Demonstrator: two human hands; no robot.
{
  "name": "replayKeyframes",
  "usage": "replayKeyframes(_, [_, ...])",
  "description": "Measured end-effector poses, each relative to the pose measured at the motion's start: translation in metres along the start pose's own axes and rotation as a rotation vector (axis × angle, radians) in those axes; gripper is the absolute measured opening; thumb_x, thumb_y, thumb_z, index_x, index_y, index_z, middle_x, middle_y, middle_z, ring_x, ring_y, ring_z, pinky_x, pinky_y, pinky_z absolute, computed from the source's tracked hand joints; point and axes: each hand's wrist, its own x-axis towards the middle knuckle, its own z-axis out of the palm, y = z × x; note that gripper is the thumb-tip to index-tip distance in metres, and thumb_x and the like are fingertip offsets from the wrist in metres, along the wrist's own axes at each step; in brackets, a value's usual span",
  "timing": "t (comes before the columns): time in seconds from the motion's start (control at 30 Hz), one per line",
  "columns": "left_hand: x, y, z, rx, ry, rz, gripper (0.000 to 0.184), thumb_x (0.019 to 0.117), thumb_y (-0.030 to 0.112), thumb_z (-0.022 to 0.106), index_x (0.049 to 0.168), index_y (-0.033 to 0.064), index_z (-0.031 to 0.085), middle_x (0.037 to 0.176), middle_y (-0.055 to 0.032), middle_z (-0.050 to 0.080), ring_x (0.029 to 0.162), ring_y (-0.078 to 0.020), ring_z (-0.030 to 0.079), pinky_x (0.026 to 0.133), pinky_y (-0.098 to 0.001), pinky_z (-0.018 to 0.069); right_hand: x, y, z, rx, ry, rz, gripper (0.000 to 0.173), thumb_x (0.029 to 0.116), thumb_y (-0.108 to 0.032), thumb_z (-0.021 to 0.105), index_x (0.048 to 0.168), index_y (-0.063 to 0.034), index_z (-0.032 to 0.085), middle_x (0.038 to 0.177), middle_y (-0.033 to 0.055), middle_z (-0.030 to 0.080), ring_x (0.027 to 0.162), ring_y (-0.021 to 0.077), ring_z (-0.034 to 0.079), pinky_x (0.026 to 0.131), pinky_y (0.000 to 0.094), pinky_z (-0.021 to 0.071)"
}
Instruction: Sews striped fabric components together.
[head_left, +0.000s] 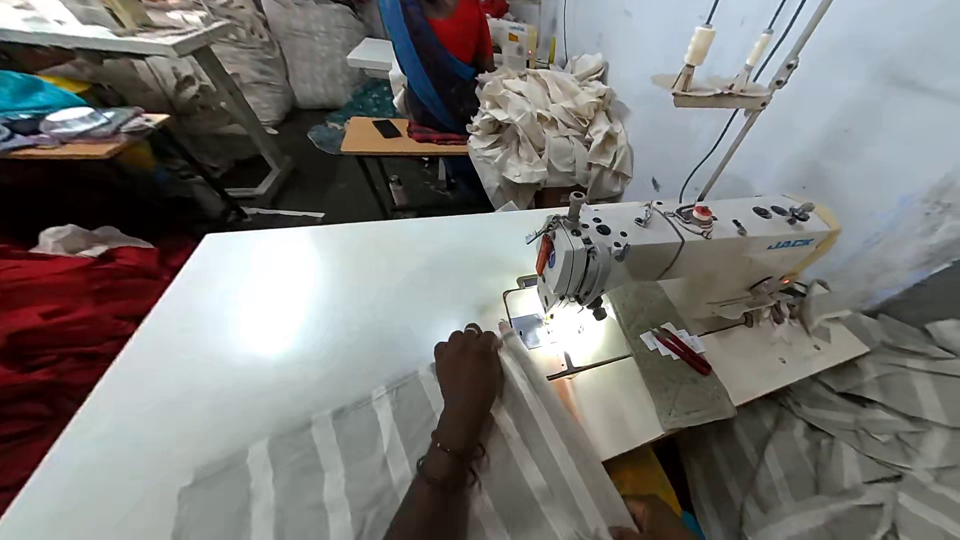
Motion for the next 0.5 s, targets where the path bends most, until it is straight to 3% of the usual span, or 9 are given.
replayKeyframes(0.03, [-0.005,-0.001,0.011,-0.035,0.087,0.006,0.013,0.0961,0.013,0.069,0.095,0.0043,0.078,0.097,-0.02,0.071,0.095,-0.0416,0.068,0.082,-0.061,0.0501,0.002,0.007,-0.007,-0.134,0.077,-0.016,0.034,0.098,-0.027,0.068,0.109,0.0056,0.07,0.094,0.0219,0.071,0.089,0.0353,0.07,0.085,0.0571,0.0537])
replayKeyframes(0.07, [-0.008,-0.002,0.017,-0.053,0.138,0.005,0.012,0.0953,0.013,0.07,0.096,0.0051,0.079,0.097,-0.0198,0.071,0.092,-0.0415,0.067,0.08,-0.0607,0.0499,0.0,0.005,-0.012,-0.227,0.207,-0.078,0.037,0.0958,-0.032,0.07,0.108,0.0028,0.071,0.092,0.0199,0.072,0.087,0.0353,0.07,0.082,0.0579,0.0545])
replayKeyframes(0.17, [-0.006,-0.005,0.021,-0.07,0.156,-0.003,0.012,0.0943,0.017,0.073,0.099,0.0093,0.08,0.097,-0.0185,0.07,0.092,-0.0405,0.066,0.08,-0.0599,0.0485,0.012,-0.031,-0.009,-0.305,0.726,-0.584,0.028,0.0952,-0.035,0.071,0.104,-0.0082,0.076,0.096,0.0058,0.073,0.086,0.0149,0.071,0.076,0.0341,0.0617])
replayKeyframes(0.23, [-0.002,-0.007,0.022,-0.079,0.165,-0.015,0.012,0.0936,0.019,0.074,0.099,0.0104,0.081,0.097,-0.0177,0.071,0.092,-0.0399,0.066,0.079,-0.0588,0.0487,0.049,-0.062,0.002,-0.282,0.821,-0.843,0.022,0.0983,-0.029,0.068,0.103,-0.0094,0.076,0.098,0.0058,0.072,0.086,0.0112,0.071,0.072,0.0262,0.0618])
replayKeyframes(0.37, [0.007,-0.02,0.017,-0.135,0.156,-0.051,0.02,0.0933,0.023,0.076,0.103,0.0045,0.075,0.098,-0.0182,0.07,0.093,-0.0402,0.066,0.082,-0.0601,0.0484,0.113,-0.073,0.04,-0.438,0.845,-0.826,0.027,0.0941,-0.033,0.07,0.103,-0.0084,0.077,0.094,0.0069,0.071,0.079,0.017,0.069,0.064,0.0297,0.0596])
replayKeyframes(0.5, [0.014,-0.031,0.018,-0.133,0.137,0.021,0.009,0.0937,0.016,0.074,0.097,0.0084,0.077,0.113,-0.0146,0.07,0.105,-0.0384,0.064,0.091,-0.061,0.0455,0.113,-0.07,0.053,-0.635,0.968,-0.811,0.027,0.0927,-0.034,0.065,0.098,-0.0097,0.076,0.087,0.0054,0.069,0.077,0.0196,0.068,0.058,0.029,0.0567])
